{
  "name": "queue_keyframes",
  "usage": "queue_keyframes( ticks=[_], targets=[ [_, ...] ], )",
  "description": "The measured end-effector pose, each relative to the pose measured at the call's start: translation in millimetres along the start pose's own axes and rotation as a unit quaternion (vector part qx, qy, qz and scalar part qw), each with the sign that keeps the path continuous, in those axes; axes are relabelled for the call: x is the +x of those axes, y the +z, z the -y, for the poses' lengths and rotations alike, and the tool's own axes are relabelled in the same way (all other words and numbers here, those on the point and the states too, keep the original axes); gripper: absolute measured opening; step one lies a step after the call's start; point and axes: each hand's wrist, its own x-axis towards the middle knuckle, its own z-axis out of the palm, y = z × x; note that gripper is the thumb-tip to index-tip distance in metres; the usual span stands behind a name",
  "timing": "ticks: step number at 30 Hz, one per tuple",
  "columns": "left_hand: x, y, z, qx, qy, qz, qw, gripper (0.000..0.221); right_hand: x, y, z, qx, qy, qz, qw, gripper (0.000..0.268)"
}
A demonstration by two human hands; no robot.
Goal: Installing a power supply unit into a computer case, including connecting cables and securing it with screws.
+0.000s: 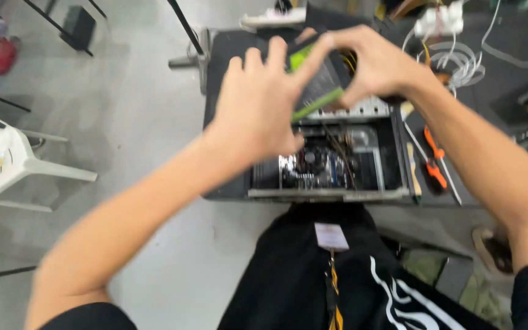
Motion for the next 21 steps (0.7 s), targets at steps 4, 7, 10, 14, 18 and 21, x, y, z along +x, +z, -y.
queue_keyframes(
  ticks=[4, 7, 10, 14, 18, 21],
  targets=[
    [-11, 63, 19, -0.159, 0.020, 0.036, 0.986, 0.115, 9, 4, -23, -0.115, 0.171, 0.117, 0.972, 0.091],
    [-37, 78, 14, -0.278, -0.046, 0.075, 0.956, 0.109, -13, 18, -91, -0.270, 0.270, 0.172, 0.908, 0.080],
    [-41, 92, -9, -0.298, -0.108, 0.084, 0.945, 0.107, -24, 31, -122, -0.379, 0.266, 0.157, 0.873, 0.044],
    [-40, 114, -25, -0.238, -0.145, 0.125, 0.952, 0.111, -13, 39, -92, -0.425, 0.279, 0.234, 0.829, 0.037],
    [-34, 121, -35, -0.252, -0.162, 0.183, 0.936, 0.112, 0, 46, -72, -0.450, 0.180, 0.197, 0.852, 0.024],
    [-35, 132, -52, -0.228, -0.175, 0.197, 0.937, 0.115, 16, 45, -38, -0.306, 0.208, 0.229, 0.900, 0.058]
  ],
)
